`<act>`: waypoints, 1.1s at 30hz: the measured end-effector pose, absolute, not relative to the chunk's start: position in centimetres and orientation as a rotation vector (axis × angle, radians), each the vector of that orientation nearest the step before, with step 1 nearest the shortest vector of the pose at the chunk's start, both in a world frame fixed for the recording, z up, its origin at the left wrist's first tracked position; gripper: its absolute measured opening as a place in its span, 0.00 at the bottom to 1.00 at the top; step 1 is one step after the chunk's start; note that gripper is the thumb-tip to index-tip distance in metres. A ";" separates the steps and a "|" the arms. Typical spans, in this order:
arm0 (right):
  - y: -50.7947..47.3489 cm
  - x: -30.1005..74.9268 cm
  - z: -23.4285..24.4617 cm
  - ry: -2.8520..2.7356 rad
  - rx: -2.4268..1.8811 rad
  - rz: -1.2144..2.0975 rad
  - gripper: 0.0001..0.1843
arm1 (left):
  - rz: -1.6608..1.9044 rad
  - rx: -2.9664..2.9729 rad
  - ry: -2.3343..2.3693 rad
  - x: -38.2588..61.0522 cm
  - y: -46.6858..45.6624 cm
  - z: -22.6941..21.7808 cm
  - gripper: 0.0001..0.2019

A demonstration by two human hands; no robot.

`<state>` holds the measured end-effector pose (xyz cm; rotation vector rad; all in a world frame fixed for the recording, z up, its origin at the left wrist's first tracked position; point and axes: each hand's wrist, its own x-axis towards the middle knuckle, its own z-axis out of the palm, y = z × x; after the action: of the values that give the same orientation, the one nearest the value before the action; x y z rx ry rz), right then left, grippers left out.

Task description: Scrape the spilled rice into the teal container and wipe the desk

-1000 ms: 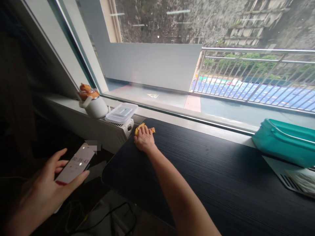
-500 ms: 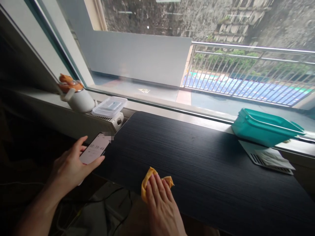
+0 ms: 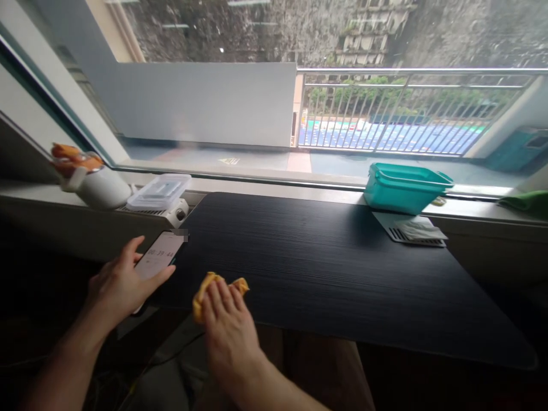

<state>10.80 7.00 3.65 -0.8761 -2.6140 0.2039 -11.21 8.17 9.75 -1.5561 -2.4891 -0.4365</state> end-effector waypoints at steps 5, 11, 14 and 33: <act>5.6 31.0 1.0 -2.300 -1.422 -0.313 0.24 | -0.395 -1.639 -2.511 -9.1 9.5 7.6 0.38; 5.1 29.9 0.3 -2.054 -1.681 -0.377 0.25 | -0.331 -1.703 -2.514 -8.7 10.1 7.6 0.41; 5.3 19.1 0.8 -2.164 -1.439 -0.143 0.23 | -0.271 -1.698 -2.550 -8.9 10.3 7.9 0.44; 7.0 36.6 -1.1 -1.763 -1.849 -0.661 0.23 | -0.940 -1.842 -1.654 -2.7 3.0 5.9 0.30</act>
<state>36.64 7.02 -1.10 -1.8494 -1.7635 -0.6608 -2.71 2.99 5.89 -1.8421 -1.6543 -0.9397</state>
